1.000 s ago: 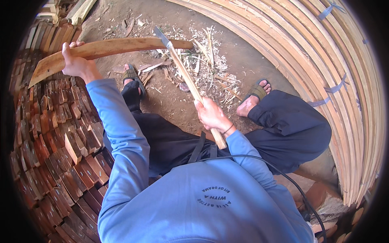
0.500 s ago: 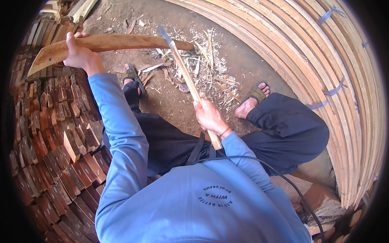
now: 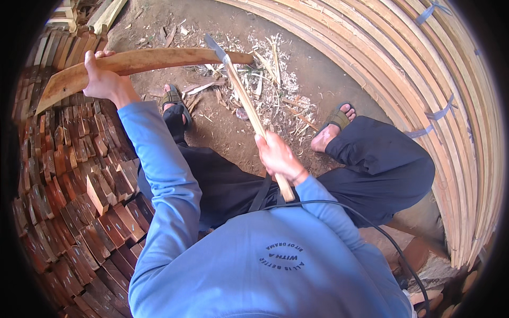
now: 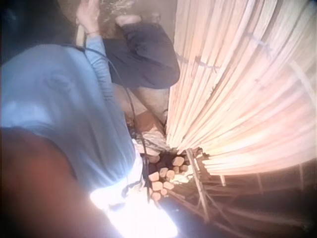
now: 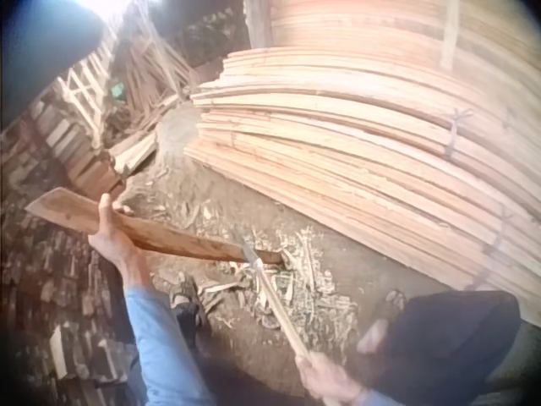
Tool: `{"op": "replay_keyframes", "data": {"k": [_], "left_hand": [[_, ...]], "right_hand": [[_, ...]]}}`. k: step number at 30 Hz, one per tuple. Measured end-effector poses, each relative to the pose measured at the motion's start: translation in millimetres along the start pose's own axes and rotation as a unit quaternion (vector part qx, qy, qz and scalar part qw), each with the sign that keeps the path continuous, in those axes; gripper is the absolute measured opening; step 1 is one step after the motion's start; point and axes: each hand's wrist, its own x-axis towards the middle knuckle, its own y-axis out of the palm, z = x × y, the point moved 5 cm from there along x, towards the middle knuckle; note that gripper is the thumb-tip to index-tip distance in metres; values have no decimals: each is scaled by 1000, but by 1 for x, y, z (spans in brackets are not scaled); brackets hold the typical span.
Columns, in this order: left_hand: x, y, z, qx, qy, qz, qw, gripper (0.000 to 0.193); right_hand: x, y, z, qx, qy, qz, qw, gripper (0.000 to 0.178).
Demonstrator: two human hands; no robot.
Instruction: The person shaves a piece of wood using a blade, removing thin strips of material from the surface.
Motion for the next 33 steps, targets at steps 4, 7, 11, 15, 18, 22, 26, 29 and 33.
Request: {"op": "replay_keyframes", "data": {"k": [4,7,11,15,18,22,26,29,33], "left_hand": [[-11,21,5,3,17,18,1000,19],[21,-11,12,26,7,-15,1000,20],[-9,5,6,-49,-48,31,997,16],[3,2,1,0,5,5,1000,15],[1,-9,3,-13,1,19,1000,15],[-13,14,8,-63,-40,46,996,24],[-11,19,-6,-48,-8,53,997,25],[-3,10,10,-55,-41,71,995,16],[-9,-22,7,-70,-106,83,988,18]], "right_hand": [[8,-1,8,14,-2,-12,1000,28],[-17,5,5,26,-1,15,1000,26],[33,-6,15,8,1,12,1000,28],[-17,11,8,-3,-23,-8,1000,24],[-12,6,9,-33,15,-8,999,26],[36,0,13,-19,-22,-34,999,27],[23,7,23,55,-26,-6,998,22],[30,0,23,136,53,43,988,18],[26,-13,32,64,61,44,995,18]]}}
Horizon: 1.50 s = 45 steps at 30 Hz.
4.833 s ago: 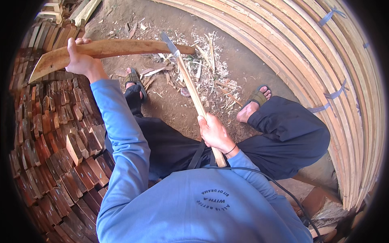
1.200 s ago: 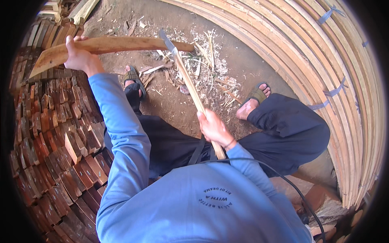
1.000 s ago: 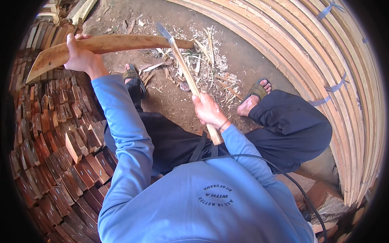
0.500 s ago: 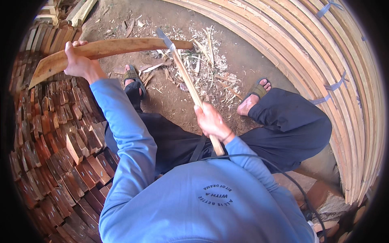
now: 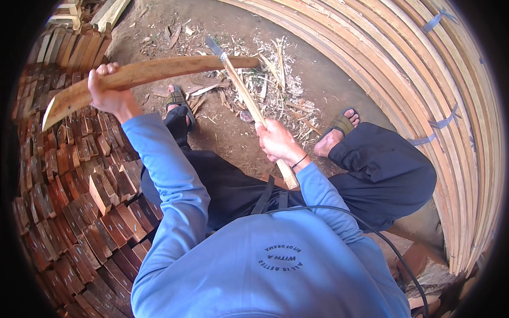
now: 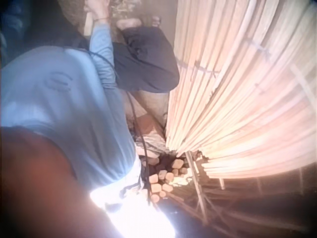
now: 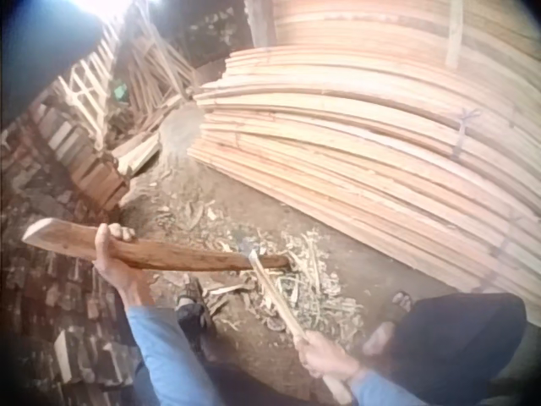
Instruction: The person shaves a piece of wood using a blade, removing thin strips of material from the surface.
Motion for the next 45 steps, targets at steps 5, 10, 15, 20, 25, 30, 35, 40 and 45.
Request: {"op": "replay_keyframes", "data": {"k": [5,10,15,20,25,30,35,40,45], "left_hand": [[-13,-41,-15,-14,-38,82,996,12],[-30,-46,-28,14,-67,82,994,14],[-38,-52,-36,-26,-85,192,977,21],[-48,-44,-37,-56,-85,224,969,28],[-50,-46,-44,-59,-95,262,959,28],[-55,-52,-45,-64,-92,241,964,27],[-51,-68,-41,-26,-86,124,988,23],[-44,-60,-36,100,-67,-97,988,37],[-11,-83,-23,82,-96,-89,988,29]], "right_hand": [[-21,-7,15,31,-7,42,999,18],[-27,-15,20,78,-16,66,995,22],[-36,-21,25,209,-16,145,967,26],[-46,-33,24,83,-27,82,993,33],[-45,-43,32,240,-24,191,952,31],[-45,-55,49,78,-51,125,988,28],[-62,-51,62,-260,-182,-88,944,19],[-86,-69,56,-38,-139,-112,983,20],[-142,-89,47,-12,-125,-94,988,19]]}}
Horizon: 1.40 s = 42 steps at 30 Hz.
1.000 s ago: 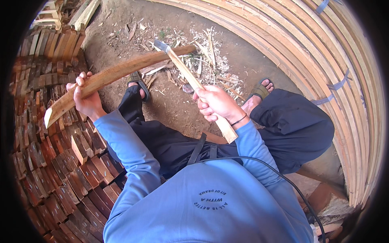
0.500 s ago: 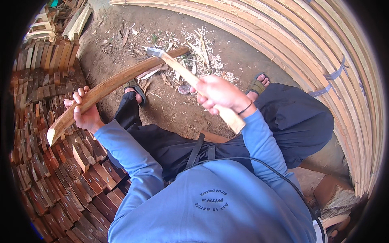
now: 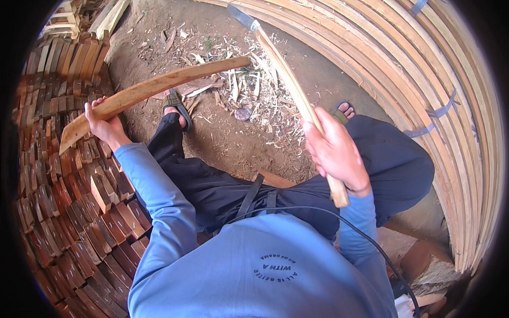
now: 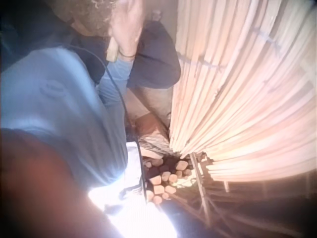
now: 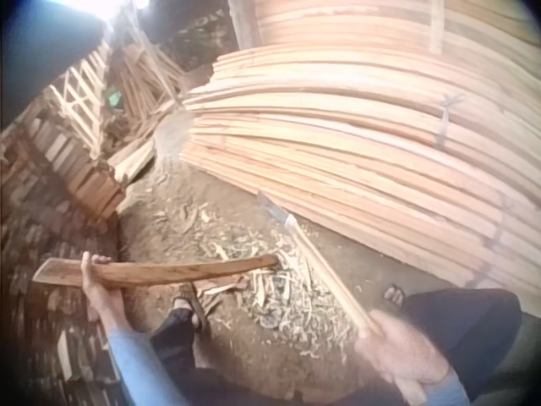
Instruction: The person shaves a piece of wood using a blade, removing thin strips of material from the surface.
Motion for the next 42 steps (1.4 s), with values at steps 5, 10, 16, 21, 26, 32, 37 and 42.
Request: {"op": "replay_keyframes", "data": {"k": [5,10,16,21,26,32,37,42], "left_hand": [[25,4,4,2,11,8,1000,24],[58,2,15,1,0,-6,1000,28],[77,16,23,45,11,-48,998,31],[78,36,21,58,39,-51,996,27],[77,54,22,66,81,-34,994,23],[76,53,23,41,89,-42,994,21],[59,49,18,-2,62,-28,998,16],[45,42,10,-15,39,16,999,17]], "right_hand": [[-49,-35,1,23,17,-3,1000,20],[-53,-70,-13,102,14,-5,995,27],[-32,-65,-30,193,16,33,981,32],[-31,-62,-27,181,26,76,980,33],[-30,-62,-27,170,4,102,980,37],[-32,-53,-19,168,-22,119,978,40],[-35,-47,-19,164,-47,133,976,43],[-33,-45,-21,144,-73,163,973,45]]}}
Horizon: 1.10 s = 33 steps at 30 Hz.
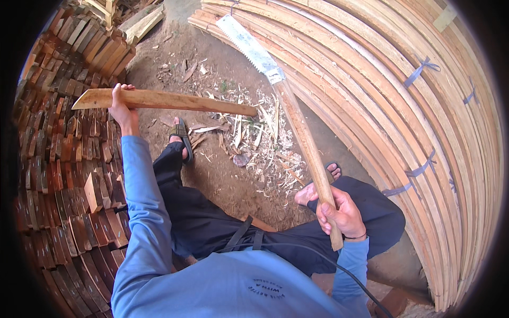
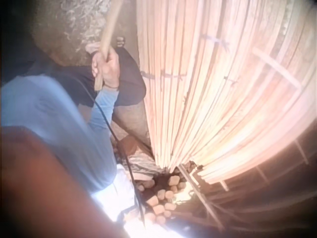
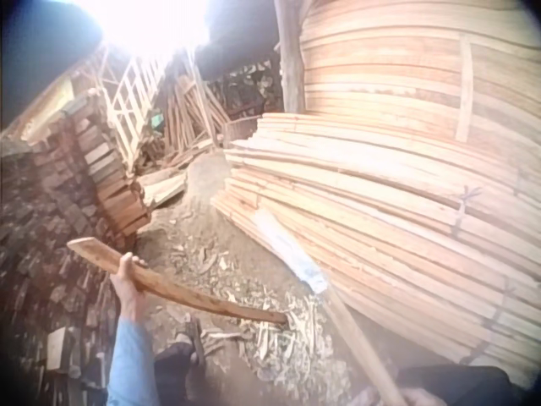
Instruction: The person shaves a piece of wood using a blade, removing thin strips of material from the surface.
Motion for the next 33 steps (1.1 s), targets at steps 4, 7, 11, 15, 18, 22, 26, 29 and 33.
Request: {"op": "replay_keyframes", "data": {"k": [4,7,11,15,18,22,26,29,33], "left_hand": [[-26,-6,-9,-63,-30,93,993,20],[-67,24,-31,-58,-49,261,962,41],[-121,62,-57,18,-74,441,894,67],[-170,83,-71,103,-69,489,863,97],[-182,85,-76,120,21,477,871,110],[-174,88,-100,295,30,488,821,108],[-176,93,-117,381,136,460,791,102],[-177,93,-121,414,182,430,781,101],[-177,94,-123,459,171,420,764,96]], "right_hand": [[1,3,-2,-17,12,0,1000,45],[2,4,-5,-14,27,4,1000,46],[1,12,0,-60,48,8,997,43],[-5,21,10,-94,39,5,995,46],[-8,29,19,-122,27,15,992,49],[-17,34,30,-163,28,35,986,52],[-22,37,34,-183,21,48,982,51],[-23,39,37,-206,16,53,977,50],[-26,36,35,-207,18,52,977,50]]}}
